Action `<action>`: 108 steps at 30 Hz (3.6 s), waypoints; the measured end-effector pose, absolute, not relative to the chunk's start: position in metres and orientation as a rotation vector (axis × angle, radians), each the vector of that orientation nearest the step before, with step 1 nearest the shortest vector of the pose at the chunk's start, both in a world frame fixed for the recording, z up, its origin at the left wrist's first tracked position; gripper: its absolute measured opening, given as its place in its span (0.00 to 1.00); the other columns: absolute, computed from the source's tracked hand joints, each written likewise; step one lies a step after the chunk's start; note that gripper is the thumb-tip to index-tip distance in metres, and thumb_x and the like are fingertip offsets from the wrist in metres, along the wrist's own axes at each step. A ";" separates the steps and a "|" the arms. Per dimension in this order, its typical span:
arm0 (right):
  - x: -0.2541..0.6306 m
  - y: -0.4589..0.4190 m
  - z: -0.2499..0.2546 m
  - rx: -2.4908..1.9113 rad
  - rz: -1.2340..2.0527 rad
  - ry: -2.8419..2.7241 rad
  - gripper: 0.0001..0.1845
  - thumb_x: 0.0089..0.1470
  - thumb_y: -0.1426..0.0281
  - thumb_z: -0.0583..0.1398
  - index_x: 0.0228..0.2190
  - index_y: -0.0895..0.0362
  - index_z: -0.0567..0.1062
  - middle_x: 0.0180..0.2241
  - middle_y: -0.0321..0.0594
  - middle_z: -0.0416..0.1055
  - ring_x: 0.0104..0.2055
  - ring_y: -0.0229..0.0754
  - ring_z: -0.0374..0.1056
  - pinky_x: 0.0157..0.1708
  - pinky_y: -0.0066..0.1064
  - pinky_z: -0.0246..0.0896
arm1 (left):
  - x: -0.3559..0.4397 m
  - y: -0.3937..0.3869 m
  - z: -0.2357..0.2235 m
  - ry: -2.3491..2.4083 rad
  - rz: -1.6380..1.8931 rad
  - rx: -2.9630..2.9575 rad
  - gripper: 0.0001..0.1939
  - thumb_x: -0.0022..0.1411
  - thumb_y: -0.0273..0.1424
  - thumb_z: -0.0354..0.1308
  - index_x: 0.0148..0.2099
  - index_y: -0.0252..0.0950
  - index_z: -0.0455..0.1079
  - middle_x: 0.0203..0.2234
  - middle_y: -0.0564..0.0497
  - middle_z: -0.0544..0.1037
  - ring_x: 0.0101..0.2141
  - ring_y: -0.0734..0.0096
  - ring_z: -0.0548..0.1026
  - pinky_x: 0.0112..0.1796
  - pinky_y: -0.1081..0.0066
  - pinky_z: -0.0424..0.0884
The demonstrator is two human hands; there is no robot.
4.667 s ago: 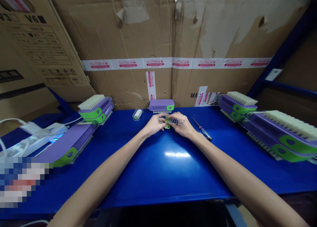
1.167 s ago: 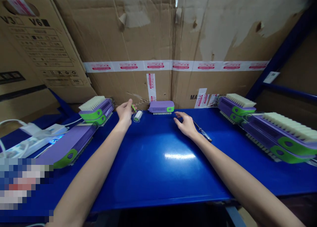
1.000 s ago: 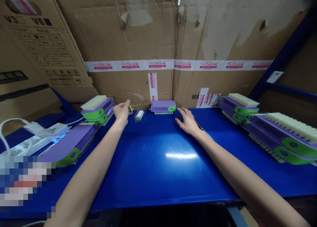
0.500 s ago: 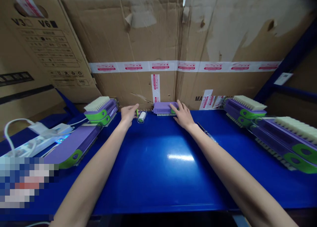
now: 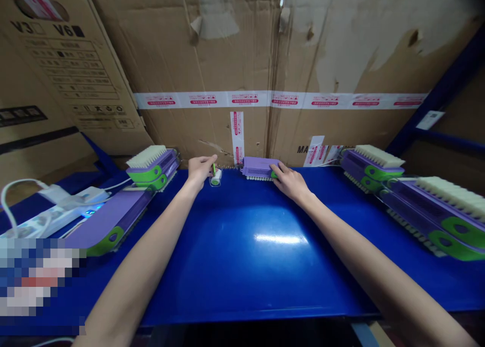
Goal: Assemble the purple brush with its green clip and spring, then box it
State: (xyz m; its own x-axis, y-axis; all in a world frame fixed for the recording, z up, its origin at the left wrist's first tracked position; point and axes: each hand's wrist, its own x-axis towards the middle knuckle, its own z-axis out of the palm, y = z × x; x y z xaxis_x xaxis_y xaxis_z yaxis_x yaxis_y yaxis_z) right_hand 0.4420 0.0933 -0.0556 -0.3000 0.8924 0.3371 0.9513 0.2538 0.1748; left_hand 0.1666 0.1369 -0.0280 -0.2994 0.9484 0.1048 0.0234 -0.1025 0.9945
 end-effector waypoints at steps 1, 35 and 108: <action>0.446 0.091 -0.057 -1.742 -0.507 -2.331 0.26 0.60 0.68 0.50 0.59 0.58 0.60 0.58 0.54 0.61 0.46 0.52 0.71 0.38 0.37 0.68 | 0.169 0.136 -0.027 1.386 1.511 1.127 0.08 0.55 0.30 0.62 0.30 0.28 0.70 0.18 0.50 0.72 0.17 0.74 0.70 0.18 0.76 0.65; 0.455 0.077 -0.075 -1.513 -0.540 -2.256 0.23 0.61 0.68 0.53 0.56 0.59 0.66 0.58 0.54 0.63 0.47 0.51 0.73 0.41 0.38 0.72 | 0.212 0.123 -0.028 1.134 1.123 1.138 0.05 0.54 0.22 0.60 0.36 0.29 0.73 0.28 0.43 0.79 0.29 0.66 0.78 0.35 0.65 0.76; 0.456 0.085 -0.081 -1.209 -0.142 -2.033 0.20 0.53 0.59 0.60 0.45 0.57 0.67 0.52 0.54 0.63 0.55 0.54 0.62 0.54 0.47 0.61 | 0.151 0.132 -0.030 1.241 1.283 0.900 0.07 0.53 0.32 0.54 0.35 0.35 0.66 0.22 0.50 0.71 0.21 0.74 0.69 0.22 0.76 0.64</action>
